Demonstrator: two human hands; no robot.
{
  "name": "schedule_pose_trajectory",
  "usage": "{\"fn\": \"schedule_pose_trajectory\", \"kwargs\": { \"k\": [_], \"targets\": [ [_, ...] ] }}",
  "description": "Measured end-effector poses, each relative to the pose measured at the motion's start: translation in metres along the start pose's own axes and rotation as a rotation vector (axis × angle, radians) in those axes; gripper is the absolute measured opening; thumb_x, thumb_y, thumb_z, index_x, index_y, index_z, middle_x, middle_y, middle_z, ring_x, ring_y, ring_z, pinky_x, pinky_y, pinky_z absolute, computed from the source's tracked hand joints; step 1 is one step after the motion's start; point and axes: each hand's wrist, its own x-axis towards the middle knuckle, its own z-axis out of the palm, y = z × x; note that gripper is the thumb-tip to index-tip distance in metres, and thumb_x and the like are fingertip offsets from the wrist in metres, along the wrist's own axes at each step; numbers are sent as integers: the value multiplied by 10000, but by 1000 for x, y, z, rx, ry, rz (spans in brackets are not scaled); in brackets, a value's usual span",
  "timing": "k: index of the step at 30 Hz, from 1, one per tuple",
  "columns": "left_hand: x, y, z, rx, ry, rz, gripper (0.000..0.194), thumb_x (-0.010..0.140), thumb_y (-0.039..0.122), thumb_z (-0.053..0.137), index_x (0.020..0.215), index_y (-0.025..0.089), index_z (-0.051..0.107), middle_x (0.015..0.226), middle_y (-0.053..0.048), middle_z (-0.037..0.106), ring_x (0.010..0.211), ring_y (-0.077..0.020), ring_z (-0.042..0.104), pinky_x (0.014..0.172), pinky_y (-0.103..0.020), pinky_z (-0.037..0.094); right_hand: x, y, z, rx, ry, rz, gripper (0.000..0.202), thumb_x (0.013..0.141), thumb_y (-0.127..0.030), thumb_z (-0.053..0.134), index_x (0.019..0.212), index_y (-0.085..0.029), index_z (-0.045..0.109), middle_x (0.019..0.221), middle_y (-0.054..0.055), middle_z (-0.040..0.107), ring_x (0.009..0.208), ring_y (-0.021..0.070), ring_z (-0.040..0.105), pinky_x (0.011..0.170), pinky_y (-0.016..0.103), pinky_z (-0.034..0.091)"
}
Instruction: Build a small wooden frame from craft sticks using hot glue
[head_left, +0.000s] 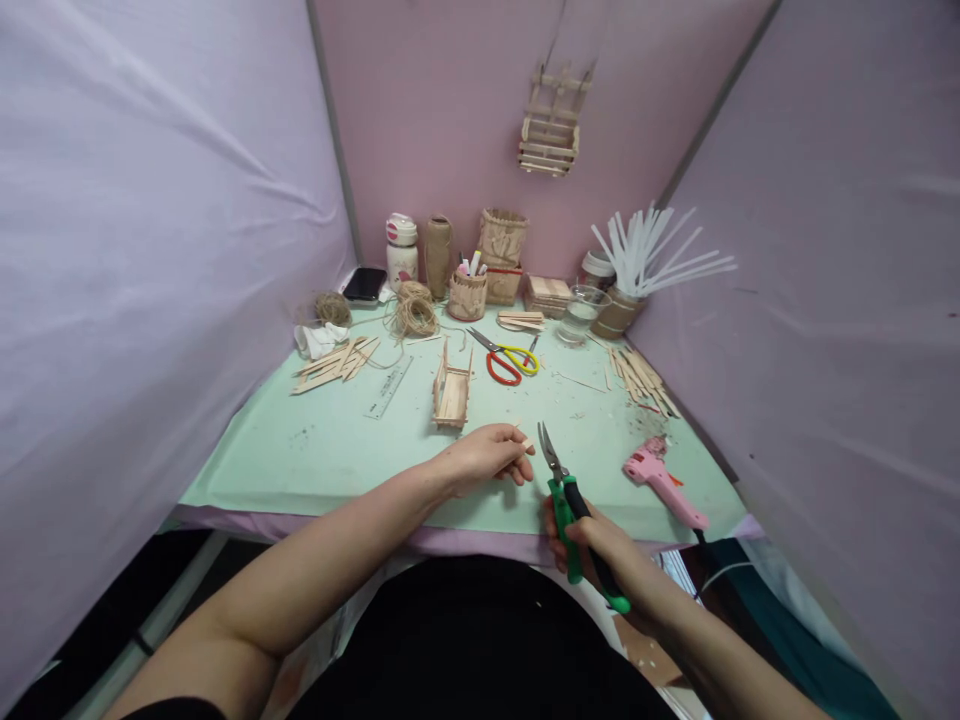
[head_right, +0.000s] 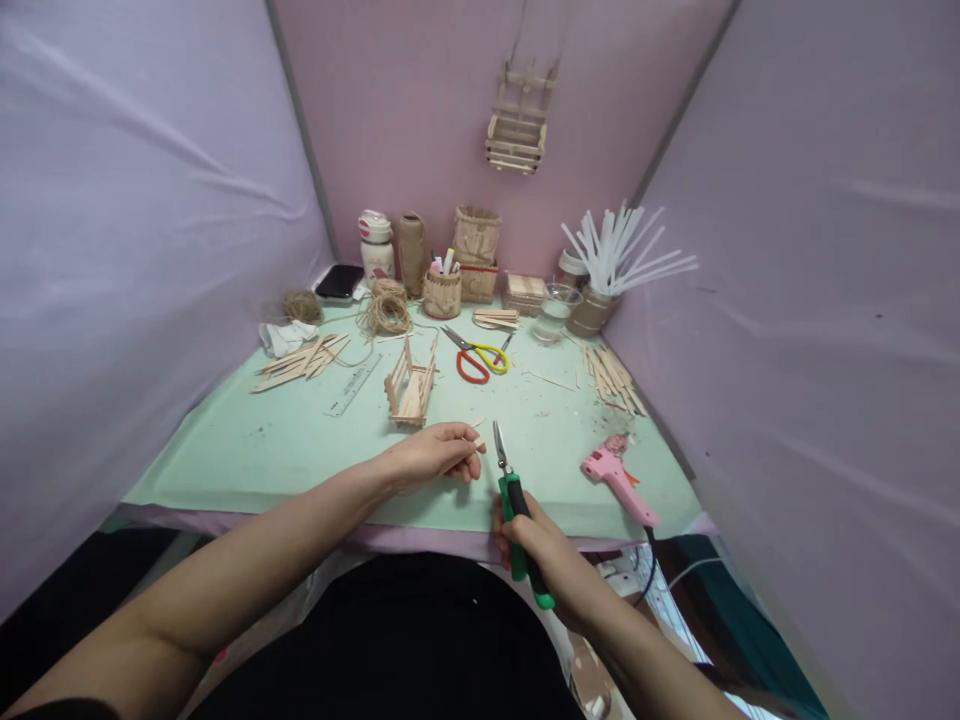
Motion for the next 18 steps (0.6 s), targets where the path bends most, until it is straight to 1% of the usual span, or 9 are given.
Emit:
{"fn": "schedule_pose_trajectory", "kwargs": {
  "k": [1,3,5,7,8,10,13,16,18],
  "targets": [
    [-3,0,0,-28,42,50,236,745,355,668,767,144,566,707,-39,672,592,-94,552,517,-207,296,-1,1,-1,-1,-2,-15,286,687,-297,572,954,-196,549,760,-1,506,659,139,465,594,261,420],
    [-8,-1,0,-92,127,154,292,700,388,723,770,129,609,807,-55,684,636,-87,537,539,-205,307,-4,2,-2,33,-14,-26,340,686,-294,568,1013,-200,557,823,11,531,676,143,473,604,265,425],
    [-12,-3,-1,-176,220,236,334,624,388,791,753,119,641,794,-34,660,593,-59,471,535,-201,307,-6,5,-2,90,-33,-27,365,681,-284,568,1037,-205,557,863,16,535,679,138,475,601,262,421],
    [-15,-6,-1,-289,276,274,350,577,371,829,736,120,643,716,2,617,555,-41,432,530,-192,325,-7,7,-2,130,-56,-32,387,670,-270,572,1051,-204,554,858,16,537,681,136,481,600,259,417],
    [-16,-6,0,-344,292,278,351,573,363,836,737,125,637,683,16,596,553,-41,443,533,-186,345,-7,8,-3,138,-66,-37,400,662,-263,573,1057,-201,553,847,15,538,679,136,484,600,259,414],
    [-19,-8,2,-426,313,265,344,582,340,841,754,137,623,644,26,581,573,-53,510,563,-181,410,-6,11,-3,135,-74,-46,424,648,-257,573,1067,-197,552,843,16,549,673,136,491,603,263,416],
    [-23,-10,5,-491,340,236,311,601,281,841,758,133,617,671,-6,633,650,-88,615,660,-203,505,-3,15,-5,88,-59,-48,456,639,-260,565,1090,-192,551,845,21,563,665,146,508,607,281,424],
    [-27,-16,3,-558,373,227,258,631,251,828,765,113,656,723,-42,672,702,-101,651,716,-208,535,-4,17,-7,-16,-42,-66,462,657,-289,546,1108,-185,552,861,38,580,677,169,534,618,309,437],
    [-33,-24,-3,-575,402,217,255,649,266,818,801,105,693,731,-51,681,713,-104,653,714,-203,539,-7,15,-10,-144,-27,-91,446,683,-311,524,1112,-193,553,890,46,596,706,184,550,647,326,447]
  ]
}}
